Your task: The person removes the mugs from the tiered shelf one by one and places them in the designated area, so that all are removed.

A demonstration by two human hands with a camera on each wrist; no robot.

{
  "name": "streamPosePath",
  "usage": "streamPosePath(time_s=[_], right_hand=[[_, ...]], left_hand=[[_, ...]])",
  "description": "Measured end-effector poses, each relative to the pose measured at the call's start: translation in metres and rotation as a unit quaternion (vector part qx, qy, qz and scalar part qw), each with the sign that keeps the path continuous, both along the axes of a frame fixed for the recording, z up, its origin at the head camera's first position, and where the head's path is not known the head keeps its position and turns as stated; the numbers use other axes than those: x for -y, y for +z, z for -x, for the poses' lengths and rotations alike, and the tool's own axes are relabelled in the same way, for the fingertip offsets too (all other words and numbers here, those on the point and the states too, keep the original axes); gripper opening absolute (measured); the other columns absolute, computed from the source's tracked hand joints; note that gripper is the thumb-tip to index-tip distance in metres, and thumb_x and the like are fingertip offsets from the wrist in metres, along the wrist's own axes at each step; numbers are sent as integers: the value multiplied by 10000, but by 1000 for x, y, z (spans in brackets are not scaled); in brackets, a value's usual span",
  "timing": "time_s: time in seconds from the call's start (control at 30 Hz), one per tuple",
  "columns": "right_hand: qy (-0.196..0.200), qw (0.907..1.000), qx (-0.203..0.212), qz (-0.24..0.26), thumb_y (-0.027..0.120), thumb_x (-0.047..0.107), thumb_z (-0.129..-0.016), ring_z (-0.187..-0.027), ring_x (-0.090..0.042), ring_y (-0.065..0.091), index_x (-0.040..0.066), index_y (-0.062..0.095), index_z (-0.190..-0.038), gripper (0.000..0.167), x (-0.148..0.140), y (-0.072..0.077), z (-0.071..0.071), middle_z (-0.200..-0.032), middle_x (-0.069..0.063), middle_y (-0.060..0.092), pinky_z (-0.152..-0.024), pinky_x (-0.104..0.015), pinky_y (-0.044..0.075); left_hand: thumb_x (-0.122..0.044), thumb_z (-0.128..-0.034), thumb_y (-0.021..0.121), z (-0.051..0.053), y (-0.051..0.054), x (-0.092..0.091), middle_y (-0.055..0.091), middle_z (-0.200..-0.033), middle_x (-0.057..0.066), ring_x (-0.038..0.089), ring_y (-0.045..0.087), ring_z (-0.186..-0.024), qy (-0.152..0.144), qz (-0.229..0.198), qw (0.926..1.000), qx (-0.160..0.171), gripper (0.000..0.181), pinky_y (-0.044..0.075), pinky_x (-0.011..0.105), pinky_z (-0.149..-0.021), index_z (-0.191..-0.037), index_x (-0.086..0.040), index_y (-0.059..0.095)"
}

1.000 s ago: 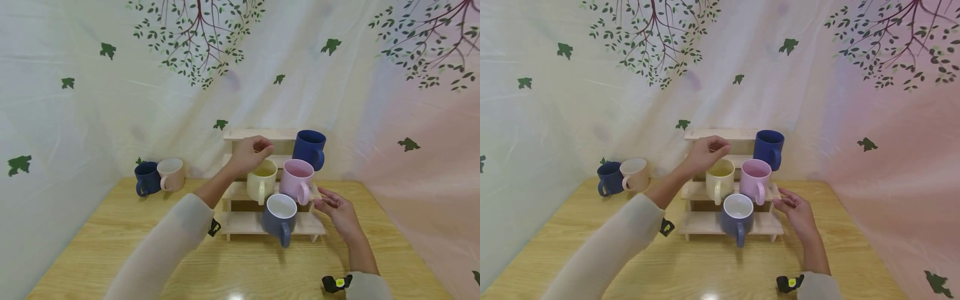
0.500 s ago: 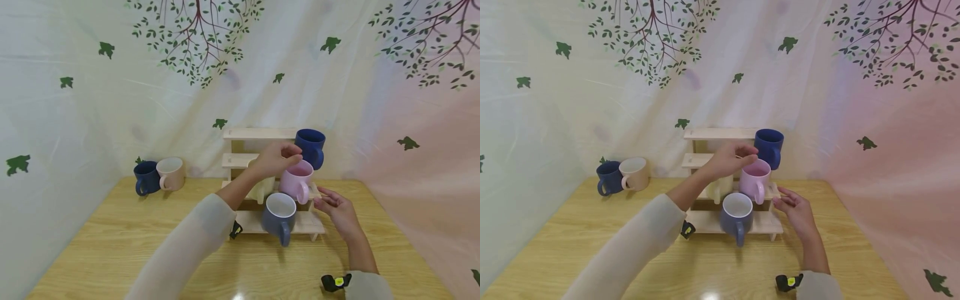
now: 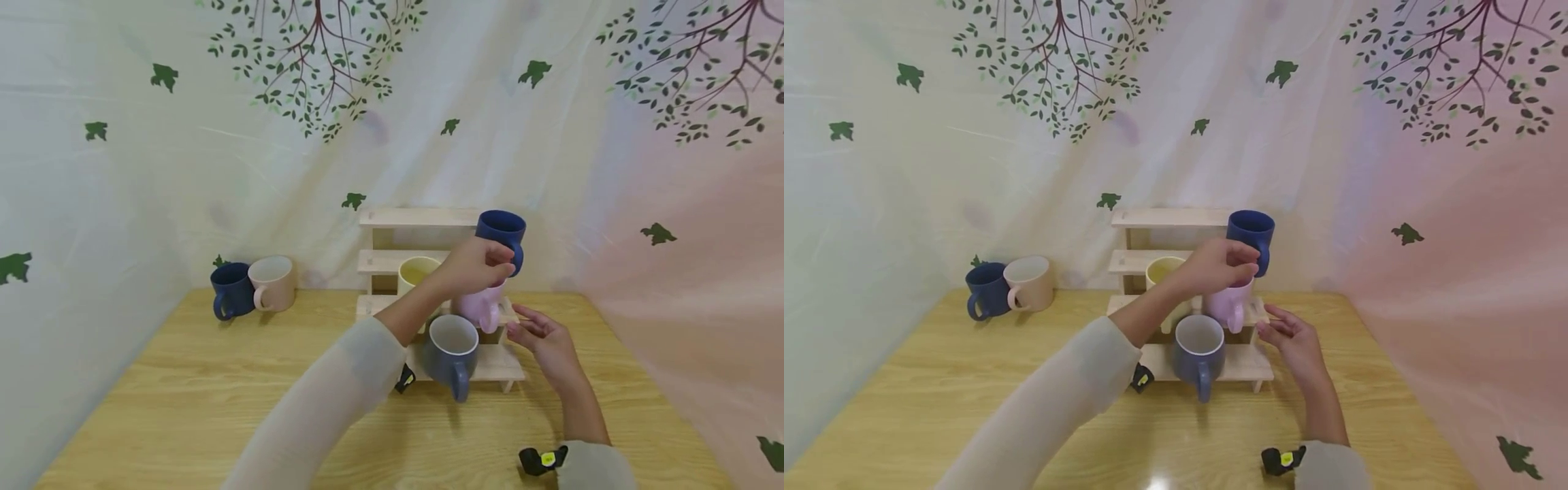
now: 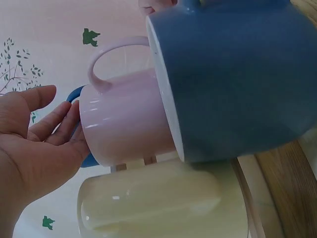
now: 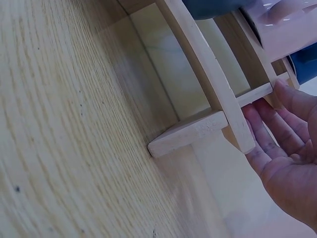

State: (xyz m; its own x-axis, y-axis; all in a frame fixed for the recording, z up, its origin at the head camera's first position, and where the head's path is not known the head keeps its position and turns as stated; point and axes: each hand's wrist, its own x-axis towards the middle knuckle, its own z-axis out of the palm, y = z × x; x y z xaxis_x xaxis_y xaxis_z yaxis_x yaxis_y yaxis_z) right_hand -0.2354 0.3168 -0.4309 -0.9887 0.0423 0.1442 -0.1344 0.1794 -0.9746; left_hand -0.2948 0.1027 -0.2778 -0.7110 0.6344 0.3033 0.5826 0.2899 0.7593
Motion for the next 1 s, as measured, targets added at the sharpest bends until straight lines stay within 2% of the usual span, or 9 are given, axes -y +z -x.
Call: streamPosePath(time_s=[0.07, 0.13, 0.23, 0.37, 0.47, 0.63, 0.8, 1.0], right_hand=[[25, 10000, 9, 5, 692, 270, -993, -1018, -116, 726, -8, 469, -1498, 618, 1, -1, 0, -1125, -69, 749, -928, -273, 560], [1, 10000, -5, 3, 692, 272, -994, -1016, -116, 726, -6, 471, -1498, 617, 1, -2, 1, -1123, -63, 749, -922, -270, 564], [-60, 10000, -19, -60, 689, 281, -996, -1008, -106, 726, 2, 474, -1500, 614, 0, -2, 1, -1098, -14, 755, -913, -260, 565], [-54, 10000, 36, -52, 687, 273, -997, -1005, -95, 725, 6, 470, -1504, 613, 0, 0, 0, -1092, 3, 757, -921, -266, 562], [-56, 10000, 53, -44, 688, 265, -997, -997, -90, 726, 2, 471, -1502, 609, 0, 0, 0, -1099, -13, 756, -908, -249, 563], [-68, 10000, 50, -50, 690, 265, -996, -997, -95, 726, 5, 481, -1496, 600, 2, 0, 1, -1077, 3, 756, -895, -233, 564], [-85, 9999, 87, -7, 690, 240, -997, -995, -99, 726, 1, 480, -1496, 592, 3, -1, 1, -1099, -36, 752, -901, -250, 567], [-118, 9999, 58, -3, 677, 211, -1006, -990, -97, 724, -4, 472, -1499, 576, 1, 0, 0, -1106, -40, 748, -907, -270, 571]], left_hand=[[-153, -1004, 675, 0, -1, -2, 721, -1209, 130, 113, 696, -936, 7, -1, 10000, 80, 318, 545, 131, -763, -1273, 15, 686], [-153, -1002, 677, 1, -1, -4, 730, -1177, 123, 117, 697, -894, 34, -97, 9995, 306, 311, 555, 146, -755, -1265, 13, 691], [-131, -998, 680, 3, -1, -7, 731, -1132, 131, 157, 702, -843, 43, -411, 9952, 892, 298, 585, 198, -746, -1250, 28, 689], [-84, -982, 691, 5, 0, -12, 724, -1097, 171, 232, 708, -854, 115, -784, 9847, 1551, 284, 609, 262, -757, -1221, 68, 682], [-89, -972, 705, 6, 1, -15, 727, -1026, 157, 236, 705, -804, 320, -766, 9823, 1678, 267, 608, 256, -716, -1195, 58, 700], [-136, -973, 717, 6, 4, -20, 702, -859, 97, 154, 639, -647, 738, -511, 9787, 1847, 256, 574, 219, -616, -1187, 4, 720], [-112, -975, 709, 4, 4, -26, 698, -846, 106, 151, 650, -683, 893, -746, 9682, 2214, 231, 615, 289, -704, -1157, 30, 711], [-68, -979, 687, 7, 4, -30, 736, -966, 224, 226, 694, -748, 675, -1231, 9467, 2899, 189, 608, 425, -855, -1116, 62, 676]])
